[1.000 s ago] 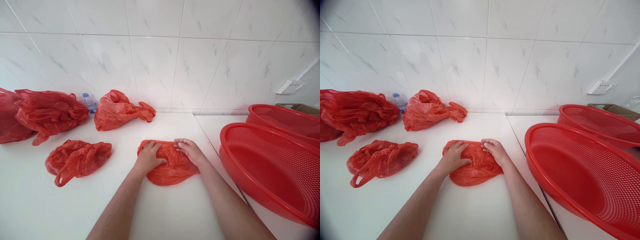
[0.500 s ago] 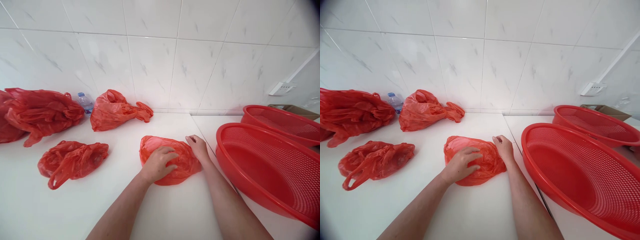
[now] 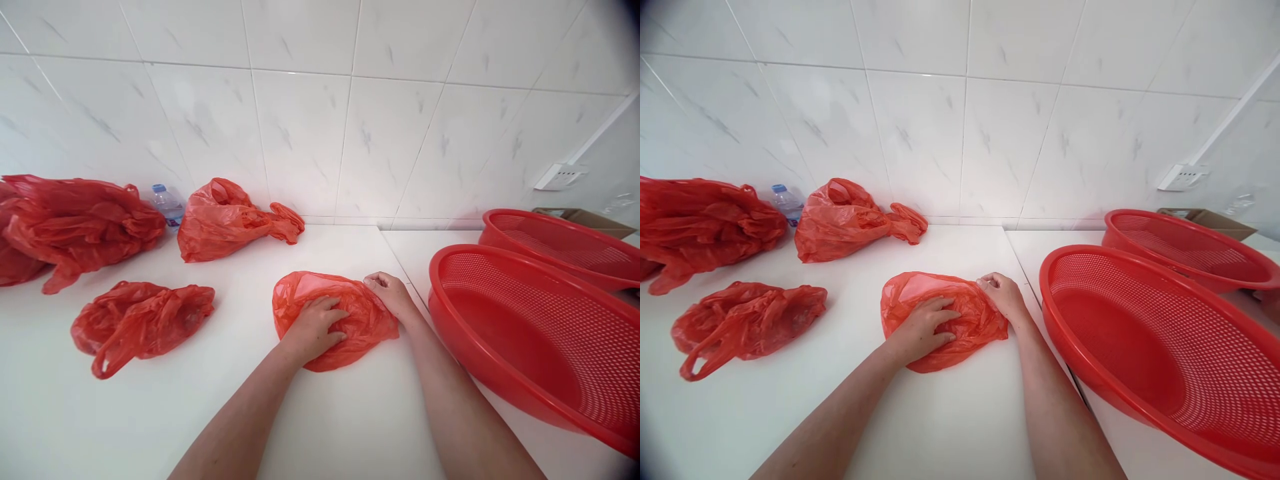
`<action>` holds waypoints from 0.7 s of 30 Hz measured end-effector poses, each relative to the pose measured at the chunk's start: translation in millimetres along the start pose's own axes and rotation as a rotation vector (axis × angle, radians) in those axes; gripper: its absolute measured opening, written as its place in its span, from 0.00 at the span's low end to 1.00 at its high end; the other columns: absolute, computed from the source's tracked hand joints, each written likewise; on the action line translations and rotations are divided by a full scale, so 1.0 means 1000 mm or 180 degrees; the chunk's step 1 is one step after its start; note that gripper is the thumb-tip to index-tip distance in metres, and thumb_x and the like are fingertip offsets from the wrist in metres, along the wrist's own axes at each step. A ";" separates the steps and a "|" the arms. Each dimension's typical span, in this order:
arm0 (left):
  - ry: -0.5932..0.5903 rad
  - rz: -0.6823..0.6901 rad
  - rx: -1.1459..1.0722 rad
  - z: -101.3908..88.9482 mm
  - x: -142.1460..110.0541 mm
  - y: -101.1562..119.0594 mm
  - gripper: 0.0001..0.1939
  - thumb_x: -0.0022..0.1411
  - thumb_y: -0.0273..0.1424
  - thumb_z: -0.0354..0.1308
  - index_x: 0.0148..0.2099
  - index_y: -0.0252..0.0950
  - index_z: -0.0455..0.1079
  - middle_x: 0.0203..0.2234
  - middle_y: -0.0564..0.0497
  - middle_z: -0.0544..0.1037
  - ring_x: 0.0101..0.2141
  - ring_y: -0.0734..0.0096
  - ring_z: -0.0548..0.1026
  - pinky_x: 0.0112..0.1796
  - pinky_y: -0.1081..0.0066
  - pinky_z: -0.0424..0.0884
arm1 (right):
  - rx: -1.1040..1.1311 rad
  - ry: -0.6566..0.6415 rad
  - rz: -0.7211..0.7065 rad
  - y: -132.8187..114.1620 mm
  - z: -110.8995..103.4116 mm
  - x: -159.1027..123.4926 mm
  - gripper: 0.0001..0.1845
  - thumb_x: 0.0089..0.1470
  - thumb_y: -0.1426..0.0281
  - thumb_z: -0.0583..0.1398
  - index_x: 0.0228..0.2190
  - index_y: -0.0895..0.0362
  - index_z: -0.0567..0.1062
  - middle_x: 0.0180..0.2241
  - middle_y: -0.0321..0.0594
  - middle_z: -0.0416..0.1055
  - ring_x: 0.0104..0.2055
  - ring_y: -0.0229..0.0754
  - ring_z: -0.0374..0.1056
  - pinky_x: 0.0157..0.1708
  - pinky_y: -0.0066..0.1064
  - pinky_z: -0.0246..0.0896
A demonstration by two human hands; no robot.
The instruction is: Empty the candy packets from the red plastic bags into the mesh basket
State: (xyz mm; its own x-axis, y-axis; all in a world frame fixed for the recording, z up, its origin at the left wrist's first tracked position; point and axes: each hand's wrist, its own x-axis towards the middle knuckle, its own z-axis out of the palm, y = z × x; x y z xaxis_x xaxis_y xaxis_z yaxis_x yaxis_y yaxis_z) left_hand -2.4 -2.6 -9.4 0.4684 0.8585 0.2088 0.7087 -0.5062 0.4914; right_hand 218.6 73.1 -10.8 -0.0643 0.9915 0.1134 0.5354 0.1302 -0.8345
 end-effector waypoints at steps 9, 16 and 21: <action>-0.0011 -0.0446 0.0029 0.005 -0.001 -0.009 0.23 0.58 0.40 0.54 0.56 0.46 0.64 0.59 0.50 0.60 0.58 0.54 0.59 0.55 0.54 0.60 | 0.0161 0.0148 0.0155 0.006 0.002 0.004 0.16 0.45 0.62 0.59 0.37 0.54 0.74 0.31 0.37 0.72 0.31 0.39 0.68 0.32 0.30 0.62; 0.0505 -0.0238 0.0269 -0.004 0.000 0.001 0.17 0.60 0.35 0.53 0.53 0.45 0.66 0.55 0.51 0.65 0.54 0.60 0.64 0.54 0.59 0.63 | 0.0469 0.0613 0.0193 0.009 0.003 0.007 0.15 0.48 0.59 0.58 0.35 0.55 0.74 0.36 0.39 0.74 0.37 0.41 0.69 0.37 0.32 0.62; 0.1533 -0.0311 0.0682 -0.027 -0.001 0.008 0.14 0.64 0.30 0.46 0.48 0.43 0.68 0.49 0.50 0.70 0.50 0.61 0.66 0.48 0.60 0.67 | 0.0578 0.0562 0.0142 0.008 0.003 0.006 0.16 0.48 0.58 0.57 0.34 0.55 0.75 0.35 0.39 0.74 0.38 0.42 0.69 0.37 0.32 0.62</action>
State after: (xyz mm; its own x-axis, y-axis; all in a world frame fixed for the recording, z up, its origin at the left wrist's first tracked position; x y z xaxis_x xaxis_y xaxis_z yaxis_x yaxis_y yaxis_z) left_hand -11.3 -4.8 17.0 0.1355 0.8174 0.5599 0.8523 -0.3843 0.3548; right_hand 220.1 79.9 -18.0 0.1125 0.9817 0.1535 0.3733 0.1014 -0.9222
